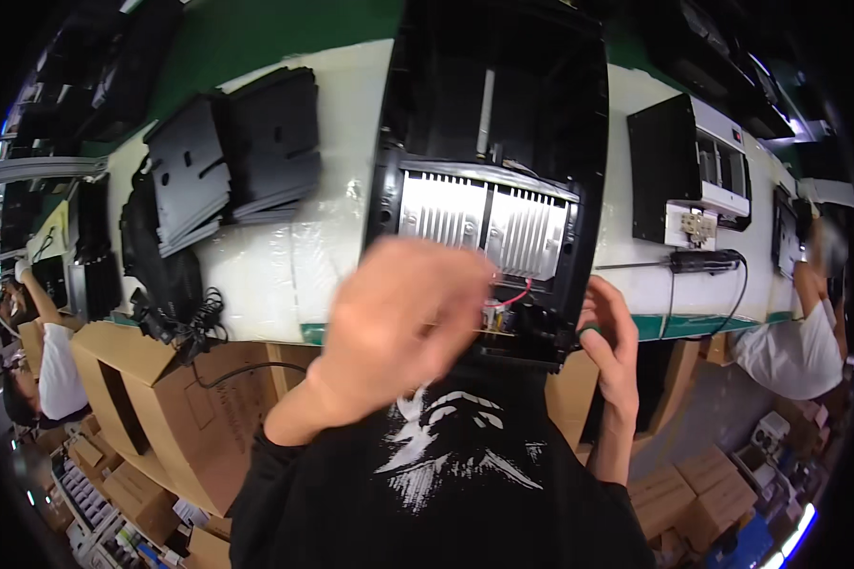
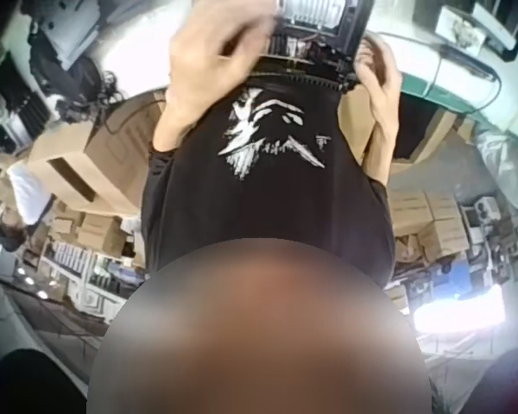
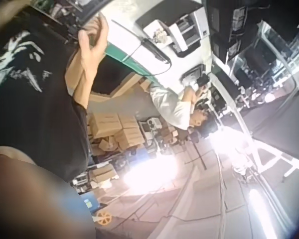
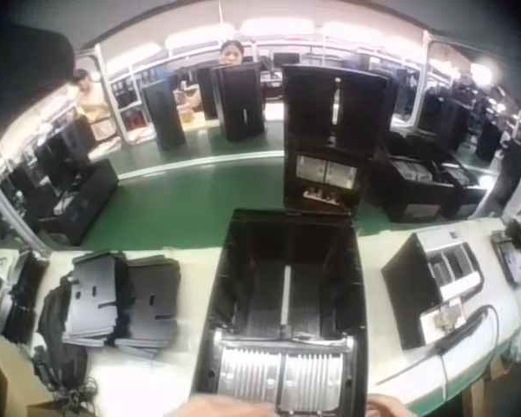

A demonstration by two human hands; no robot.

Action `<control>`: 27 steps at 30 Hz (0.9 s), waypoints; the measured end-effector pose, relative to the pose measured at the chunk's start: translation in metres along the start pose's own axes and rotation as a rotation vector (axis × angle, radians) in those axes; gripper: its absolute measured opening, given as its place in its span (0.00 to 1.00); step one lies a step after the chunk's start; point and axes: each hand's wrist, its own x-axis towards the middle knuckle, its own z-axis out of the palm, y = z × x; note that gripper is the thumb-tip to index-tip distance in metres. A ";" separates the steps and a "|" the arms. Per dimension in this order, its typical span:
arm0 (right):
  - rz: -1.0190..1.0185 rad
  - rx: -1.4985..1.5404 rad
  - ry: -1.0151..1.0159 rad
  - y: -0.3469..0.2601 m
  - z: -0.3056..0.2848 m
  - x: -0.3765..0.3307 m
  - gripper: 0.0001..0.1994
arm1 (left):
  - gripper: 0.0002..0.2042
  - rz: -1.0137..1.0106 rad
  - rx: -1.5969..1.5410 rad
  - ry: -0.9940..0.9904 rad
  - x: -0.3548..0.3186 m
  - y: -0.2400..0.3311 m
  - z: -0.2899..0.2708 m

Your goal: Assembling the casing and internal components of an electronic device using an electric screwdriver.

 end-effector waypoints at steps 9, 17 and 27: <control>-0.133 -0.387 0.085 -0.001 0.016 0.025 0.28 | 0.37 -0.531 -0.622 0.116 -0.049 -0.058 0.016; -0.108 -0.350 0.162 -0.002 0.011 0.020 0.26 | 0.24 -0.339 0.082 0.086 -0.036 -0.113 -0.010; -0.379 -0.254 0.304 -0.005 0.016 0.018 0.22 | 0.09 -0.297 0.542 0.321 -0.011 -0.123 -0.064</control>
